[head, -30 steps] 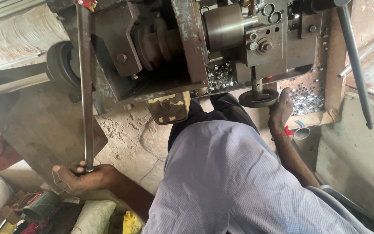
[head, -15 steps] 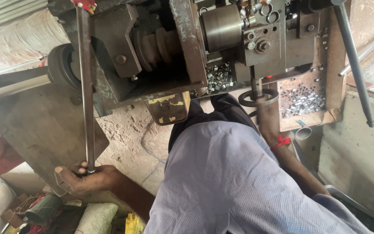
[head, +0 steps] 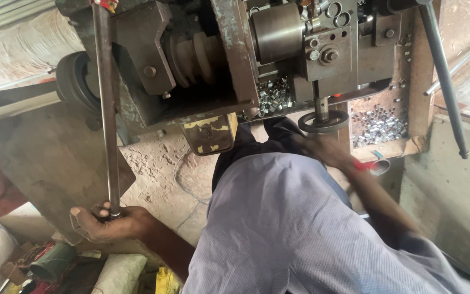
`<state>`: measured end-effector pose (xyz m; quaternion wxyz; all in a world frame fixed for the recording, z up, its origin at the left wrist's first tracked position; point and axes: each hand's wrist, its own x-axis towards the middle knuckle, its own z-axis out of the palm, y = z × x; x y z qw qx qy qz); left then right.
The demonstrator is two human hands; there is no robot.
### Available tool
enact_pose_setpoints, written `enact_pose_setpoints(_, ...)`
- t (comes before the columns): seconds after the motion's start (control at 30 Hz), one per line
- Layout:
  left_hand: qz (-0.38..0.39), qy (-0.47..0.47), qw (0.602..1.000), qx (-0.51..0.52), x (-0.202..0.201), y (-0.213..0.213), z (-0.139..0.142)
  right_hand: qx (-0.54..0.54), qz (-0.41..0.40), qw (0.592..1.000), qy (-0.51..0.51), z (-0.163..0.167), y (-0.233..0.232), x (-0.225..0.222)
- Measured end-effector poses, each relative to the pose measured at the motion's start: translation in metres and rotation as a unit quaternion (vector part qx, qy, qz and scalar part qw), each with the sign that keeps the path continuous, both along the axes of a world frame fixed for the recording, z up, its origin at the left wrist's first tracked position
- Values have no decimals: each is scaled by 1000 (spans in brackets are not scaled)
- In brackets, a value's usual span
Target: The person operates a metalworking machine, repeatedly pulling a long lever with their left hand while turning a small handwheel with their right hand to process metal rings.
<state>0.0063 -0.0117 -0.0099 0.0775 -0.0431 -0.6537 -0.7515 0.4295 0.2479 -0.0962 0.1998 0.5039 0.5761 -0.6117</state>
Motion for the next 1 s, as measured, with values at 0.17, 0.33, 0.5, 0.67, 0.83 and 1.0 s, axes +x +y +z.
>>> enact_pose_setpoints(0.17, 21, 451, 723, -523, 30, 4, 7, 269, 105, 957, -23, -26, 25, 0)
enact_pose_setpoints(0.33, 19, 419, 769, -483, 11, 2, 0, 258, 95, 960, -49, -29, 16, -5)
enact_pose_setpoints(0.5, 115, 5, 991, -75, -16, 7, 3, 132, -76, 988, 27, -19, -10, -4)
enact_pose_setpoints(0.67, 108, 19, 987, -115, -10, 20, 15, 77, -285, 955, 27, -23, -1, 27)
enact_pose_setpoints(0.83, 124, -1, 987, -107, -7, 26, 19, 306, -61, 941, 127, -29, -20, 0)
enact_pose_setpoints(1.0, 134, -6, 984, -117, -8, 21, 13, 100, -458, 883, 19, -13, -30, 1)
